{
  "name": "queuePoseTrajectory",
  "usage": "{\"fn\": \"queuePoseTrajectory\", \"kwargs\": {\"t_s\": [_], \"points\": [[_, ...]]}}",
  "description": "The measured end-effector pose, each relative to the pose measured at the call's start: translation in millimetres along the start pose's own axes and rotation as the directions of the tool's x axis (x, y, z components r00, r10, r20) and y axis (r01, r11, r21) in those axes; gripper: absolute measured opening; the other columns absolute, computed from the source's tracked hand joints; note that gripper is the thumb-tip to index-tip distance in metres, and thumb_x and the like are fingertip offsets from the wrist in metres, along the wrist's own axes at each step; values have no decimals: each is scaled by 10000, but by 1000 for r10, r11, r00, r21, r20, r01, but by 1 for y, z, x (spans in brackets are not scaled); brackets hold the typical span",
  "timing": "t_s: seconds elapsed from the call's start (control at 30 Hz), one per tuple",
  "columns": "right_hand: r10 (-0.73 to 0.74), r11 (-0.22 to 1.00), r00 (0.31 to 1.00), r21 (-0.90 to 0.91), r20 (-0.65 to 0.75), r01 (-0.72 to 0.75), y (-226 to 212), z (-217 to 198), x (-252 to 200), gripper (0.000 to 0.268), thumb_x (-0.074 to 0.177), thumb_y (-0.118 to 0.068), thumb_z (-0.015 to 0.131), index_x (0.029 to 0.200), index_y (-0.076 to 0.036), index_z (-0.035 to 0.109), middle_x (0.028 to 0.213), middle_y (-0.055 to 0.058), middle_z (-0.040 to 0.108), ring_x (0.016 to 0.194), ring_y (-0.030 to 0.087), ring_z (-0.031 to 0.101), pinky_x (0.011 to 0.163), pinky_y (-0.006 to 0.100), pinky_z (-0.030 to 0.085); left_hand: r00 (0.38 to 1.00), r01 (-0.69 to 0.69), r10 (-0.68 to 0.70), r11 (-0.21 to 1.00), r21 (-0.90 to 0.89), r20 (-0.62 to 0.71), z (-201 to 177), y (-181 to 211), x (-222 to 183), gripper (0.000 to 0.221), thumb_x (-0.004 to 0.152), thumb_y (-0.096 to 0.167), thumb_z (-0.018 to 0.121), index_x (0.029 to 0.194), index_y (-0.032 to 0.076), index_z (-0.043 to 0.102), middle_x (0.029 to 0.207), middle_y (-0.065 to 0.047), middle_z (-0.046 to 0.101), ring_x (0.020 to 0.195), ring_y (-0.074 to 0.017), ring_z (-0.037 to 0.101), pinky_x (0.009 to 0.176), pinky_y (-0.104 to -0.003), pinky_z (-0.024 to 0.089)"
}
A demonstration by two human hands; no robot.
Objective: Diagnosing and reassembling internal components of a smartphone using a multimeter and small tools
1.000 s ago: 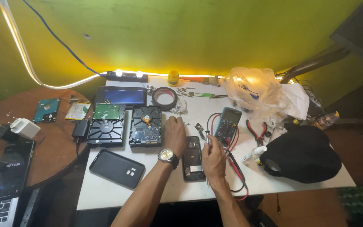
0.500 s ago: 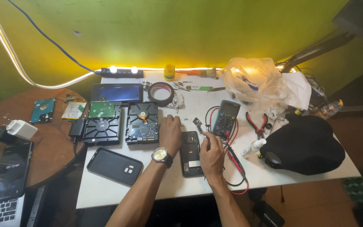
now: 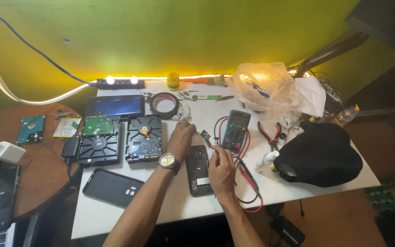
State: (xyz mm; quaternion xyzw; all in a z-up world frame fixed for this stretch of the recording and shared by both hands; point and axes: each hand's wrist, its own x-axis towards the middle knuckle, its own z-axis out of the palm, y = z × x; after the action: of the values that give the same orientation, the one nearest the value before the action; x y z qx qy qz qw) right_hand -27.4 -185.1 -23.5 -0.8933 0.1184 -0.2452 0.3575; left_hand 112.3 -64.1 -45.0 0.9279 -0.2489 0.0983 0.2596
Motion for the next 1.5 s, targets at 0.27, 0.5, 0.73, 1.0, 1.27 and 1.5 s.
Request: {"fn": "queuePoseTrajectory", "kwargs": {"t_s": [0.27, 0.5, 0.73, 1.0, 1.27, 1.5], "points": [[24, 1000, 1000, 3, 15, -24, -1, 0, 1, 258, 1033, -162, 481, 1175, -130, 694, 956, 76, 659, 859, 259, 746, 668, 356, 626, 999, -46, 46, 999, 18, 8, 3, 5, 14, 78, 941, 83, 635, 870, 86, 667, 891, -94, 651, 906, -245, 669, 720, -322, 589], [39, 999, 999, 1, 39, -39, -1, 0, 2, 263, 1038, -180, 471, 1183, -133, 686, 962, 71, 654, 868, 245, 747, 665, 345, 631, 993, -100, 108, 983, 155, -42, 14, 7, 21, 56, 937, 78, 652, 893, 106, 632, 861, -66, 622, 888, -220, 660, 692, -289, 591], [27, 1000, 999, -12, 41, -26, 1, 1, 0, 266, 1038, -180, 468, 1189, -134, 683, 956, 70, 650, 855, 248, 741, 671, 357, 628, 964, -262, 252, 850, 457, 84, 18, 1, 22, 107, 950, 108, 635, 864, 120, 573, 842, -59, 599, 897, -208, 624, 840, -324, 511], [-10, 1000, 1000, -7, 26, 10, 4, 1, 1, 260, 1036, -176, 475, 1192, -134, 679, 967, 77, 646, 882, 267, 735, 691, 375, 622, 988, -132, 103, 947, 292, 113, -6, 5, 14, 52, 923, 90, 673, 919, 57, 632, 965, -126, 632, 1002, -270, 648, 803, -292, 568], [9, 1000, 1000, 18, 20, -9, -3, -3, -1, 255, 1033, -165, 486, 1180, -138, 692, 971, 76, 664, 887, 270, 738, 711, 377, 622, 993, -45, 5, 943, 329, 122, -21, 6, 2, 54, 859, 9, 702, 890, 10, 657, 944, -149, 621, 983, -290, 662, 729, -312, 601], [-9, 1000, 1000, 4, 3, 9, 5, 1, 1, 263, 1024, -172, 503, 1189, -143, 706, 962, 84, 683, 878, 271, 735, 713, 384, 613, 999, 43, -44, 998, 44, 15, -58, 35, -45, 173, 882, -49, 618, 1044, -14, 668, 1028, -170, 603, 982, -298, 632, 764, -336, 566]]}}
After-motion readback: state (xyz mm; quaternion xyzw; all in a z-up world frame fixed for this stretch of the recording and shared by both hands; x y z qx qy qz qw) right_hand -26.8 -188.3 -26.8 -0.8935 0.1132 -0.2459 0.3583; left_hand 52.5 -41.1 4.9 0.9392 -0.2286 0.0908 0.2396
